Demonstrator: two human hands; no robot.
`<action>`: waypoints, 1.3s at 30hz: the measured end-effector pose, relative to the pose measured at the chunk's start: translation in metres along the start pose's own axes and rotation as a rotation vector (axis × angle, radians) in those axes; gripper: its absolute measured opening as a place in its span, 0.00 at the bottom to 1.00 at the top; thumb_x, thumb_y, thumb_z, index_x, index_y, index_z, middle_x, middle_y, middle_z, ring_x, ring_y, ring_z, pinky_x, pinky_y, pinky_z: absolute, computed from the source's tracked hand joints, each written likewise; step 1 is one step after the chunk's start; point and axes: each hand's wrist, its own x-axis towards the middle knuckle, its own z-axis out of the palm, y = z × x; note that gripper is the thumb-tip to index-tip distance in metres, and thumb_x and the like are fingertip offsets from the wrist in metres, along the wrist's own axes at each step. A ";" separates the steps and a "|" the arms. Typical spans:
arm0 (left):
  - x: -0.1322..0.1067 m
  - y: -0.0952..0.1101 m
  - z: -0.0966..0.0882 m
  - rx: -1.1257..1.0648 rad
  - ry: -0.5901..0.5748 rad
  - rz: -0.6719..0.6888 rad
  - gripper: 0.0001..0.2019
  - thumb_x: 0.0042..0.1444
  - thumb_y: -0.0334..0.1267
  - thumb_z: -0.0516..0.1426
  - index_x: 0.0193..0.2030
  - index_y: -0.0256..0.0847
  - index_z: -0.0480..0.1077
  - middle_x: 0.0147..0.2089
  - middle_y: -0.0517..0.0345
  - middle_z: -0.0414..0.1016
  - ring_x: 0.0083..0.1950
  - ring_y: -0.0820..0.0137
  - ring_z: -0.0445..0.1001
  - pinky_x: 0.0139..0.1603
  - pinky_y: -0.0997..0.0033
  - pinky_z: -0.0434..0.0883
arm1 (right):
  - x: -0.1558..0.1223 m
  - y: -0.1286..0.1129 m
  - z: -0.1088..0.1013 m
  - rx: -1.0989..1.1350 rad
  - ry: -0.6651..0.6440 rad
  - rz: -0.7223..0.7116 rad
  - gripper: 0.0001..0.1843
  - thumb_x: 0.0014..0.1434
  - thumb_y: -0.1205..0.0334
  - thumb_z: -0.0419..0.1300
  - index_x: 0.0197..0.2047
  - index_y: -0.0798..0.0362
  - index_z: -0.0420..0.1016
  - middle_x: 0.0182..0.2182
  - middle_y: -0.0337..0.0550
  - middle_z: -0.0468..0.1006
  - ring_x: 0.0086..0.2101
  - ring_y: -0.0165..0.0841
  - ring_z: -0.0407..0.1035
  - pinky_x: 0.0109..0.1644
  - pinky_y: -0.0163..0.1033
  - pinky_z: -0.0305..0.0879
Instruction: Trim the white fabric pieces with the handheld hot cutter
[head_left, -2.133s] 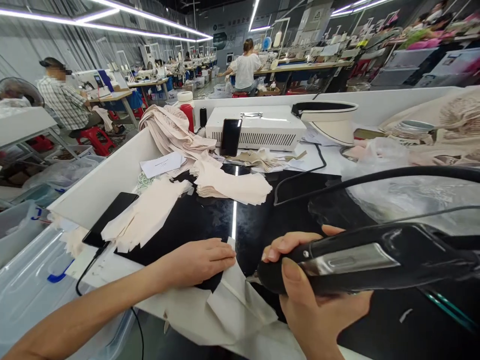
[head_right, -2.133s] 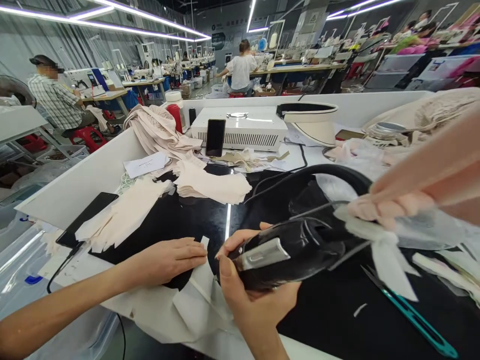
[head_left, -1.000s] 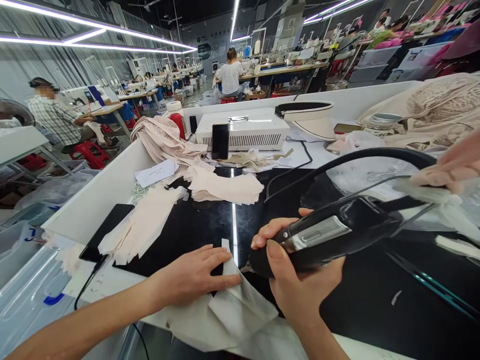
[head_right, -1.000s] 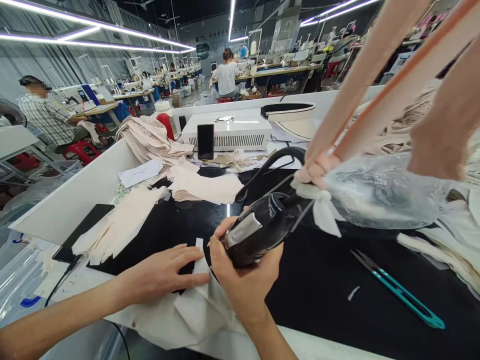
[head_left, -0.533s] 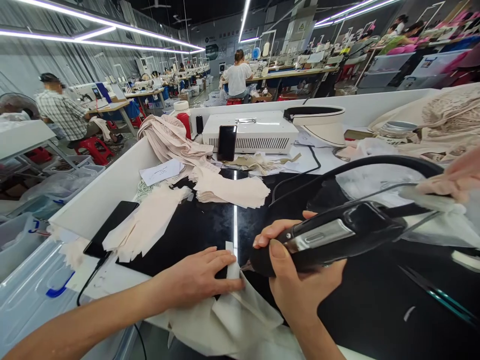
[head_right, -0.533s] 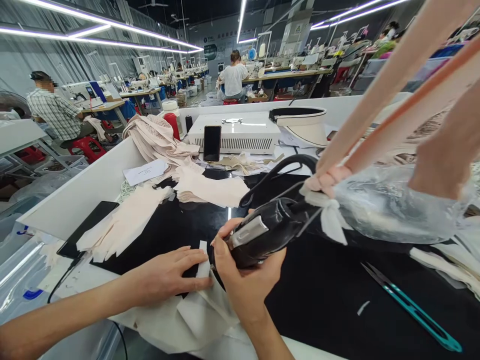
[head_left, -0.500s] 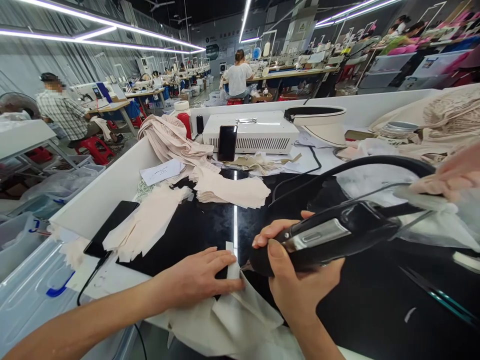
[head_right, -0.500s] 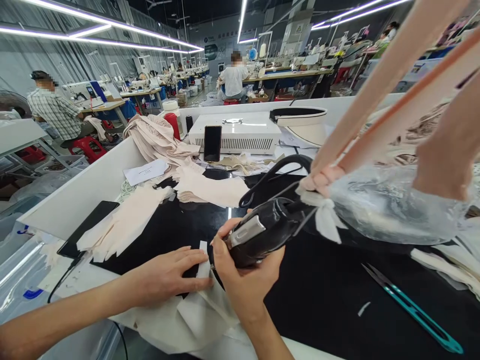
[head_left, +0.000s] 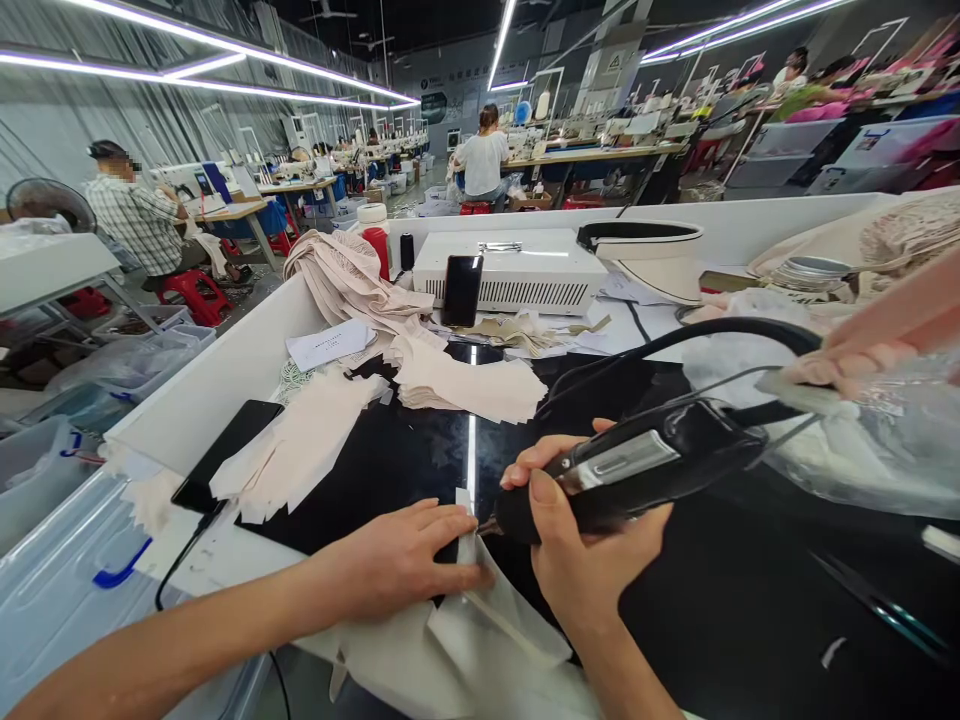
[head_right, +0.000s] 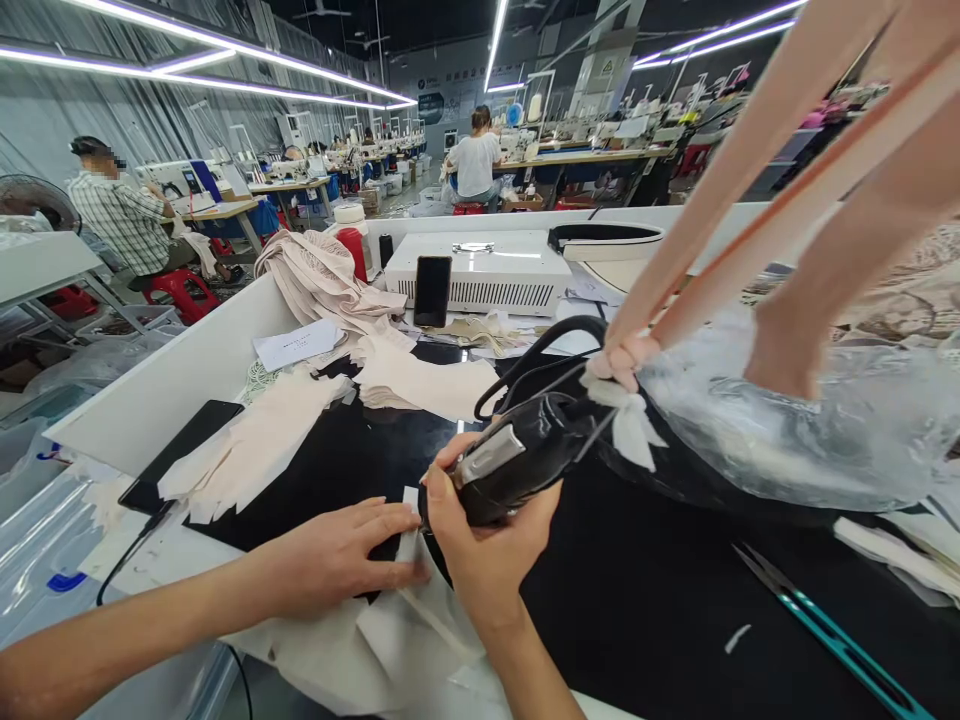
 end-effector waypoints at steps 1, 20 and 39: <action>0.000 0.000 0.000 -0.005 -0.003 -0.002 0.17 0.87 0.33 0.61 0.75 0.49 0.83 0.76 0.38 0.83 0.74 0.51 0.85 0.78 0.49 0.84 | 0.000 0.001 0.001 -0.010 0.000 -0.007 0.28 0.63 0.72 0.77 0.61 0.41 0.77 0.36 0.28 0.86 0.27 0.30 0.79 0.35 0.38 0.82; 0.037 -0.012 -0.010 -0.113 -0.143 -0.245 0.13 0.81 0.26 0.65 0.66 0.40 0.85 0.59 0.48 0.90 0.60 0.58 0.89 0.65 0.63 0.86 | 0.032 -0.006 -0.072 -0.365 -0.088 0.108 0.32 0.61 0.50 0.88 0.60 0.45 0.79 0.49 0.41 0.91 0.42 0.39 0.85 0.46 0.43 0.85; 0.084 0.018 -0.079 -0.010 0.218 0.151 0.18 0.71 0.17 0.58 0.42 0.47 0.78 0.44 0.62 0.86 0.40 0.68 0.82 0.45 0.73 0.77 | -0.002 0.005 -0.064 0.018 -0.607 0.794 0.43 0.64 0.11 0.70 0.41 0.48 0.87 0.33 0.40 0.82 0.36 0.38 0.78 0.51 0.45 0.78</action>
